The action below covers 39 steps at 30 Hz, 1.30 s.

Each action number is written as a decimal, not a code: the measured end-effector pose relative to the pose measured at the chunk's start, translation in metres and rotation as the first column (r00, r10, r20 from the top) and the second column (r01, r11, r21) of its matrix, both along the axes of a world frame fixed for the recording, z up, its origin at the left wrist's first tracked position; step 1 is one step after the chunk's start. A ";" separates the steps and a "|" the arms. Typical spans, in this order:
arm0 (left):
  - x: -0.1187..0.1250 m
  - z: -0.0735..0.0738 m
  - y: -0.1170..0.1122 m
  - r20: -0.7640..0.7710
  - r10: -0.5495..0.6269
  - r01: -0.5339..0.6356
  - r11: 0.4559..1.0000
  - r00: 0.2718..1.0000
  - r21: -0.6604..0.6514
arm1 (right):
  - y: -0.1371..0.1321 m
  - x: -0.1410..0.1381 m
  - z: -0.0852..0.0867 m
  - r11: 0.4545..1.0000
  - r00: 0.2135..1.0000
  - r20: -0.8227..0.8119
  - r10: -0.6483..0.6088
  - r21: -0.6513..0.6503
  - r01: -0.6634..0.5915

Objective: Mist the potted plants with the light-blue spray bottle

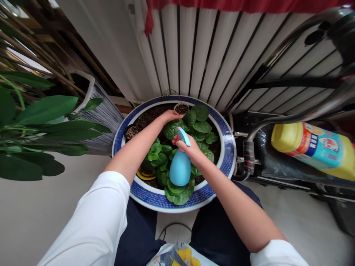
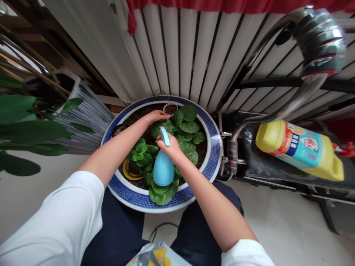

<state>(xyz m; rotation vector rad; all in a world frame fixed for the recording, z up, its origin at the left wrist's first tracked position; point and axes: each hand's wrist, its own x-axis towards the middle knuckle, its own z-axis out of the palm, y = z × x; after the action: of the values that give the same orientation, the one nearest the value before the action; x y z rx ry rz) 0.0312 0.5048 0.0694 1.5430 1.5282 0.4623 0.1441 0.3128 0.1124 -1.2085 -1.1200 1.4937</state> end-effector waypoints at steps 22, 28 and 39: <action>0.002 0.006 -0.012 0.030 -0.025 0.026 1.000 0.999 -0.009 | -0.001 -0.001 -0.002 1.000 0.999 0.035 0.022 0.021 -0.023; 0.005 0.002 -0.013 0.015 -0.025 0.024 0.999 1.000 0.036 | -0.001 -0.002 -0.002 0.999 0.999 0.036 0.035 0.028 -0.036; 0.007 -0.008 -0.012 0.045 -0.040 0.036 0.994 0.998 0.102 | -0.001 -0.002 -0.004 0.999 0.999 0.032 0.033 0.012 -0.034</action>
<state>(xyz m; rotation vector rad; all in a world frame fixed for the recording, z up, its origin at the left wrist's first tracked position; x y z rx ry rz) 0.0387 0.4925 0.0612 1.6247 1.4566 0.5572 0.1419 0.3122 0.1082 -1.2139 -1.1748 1.4949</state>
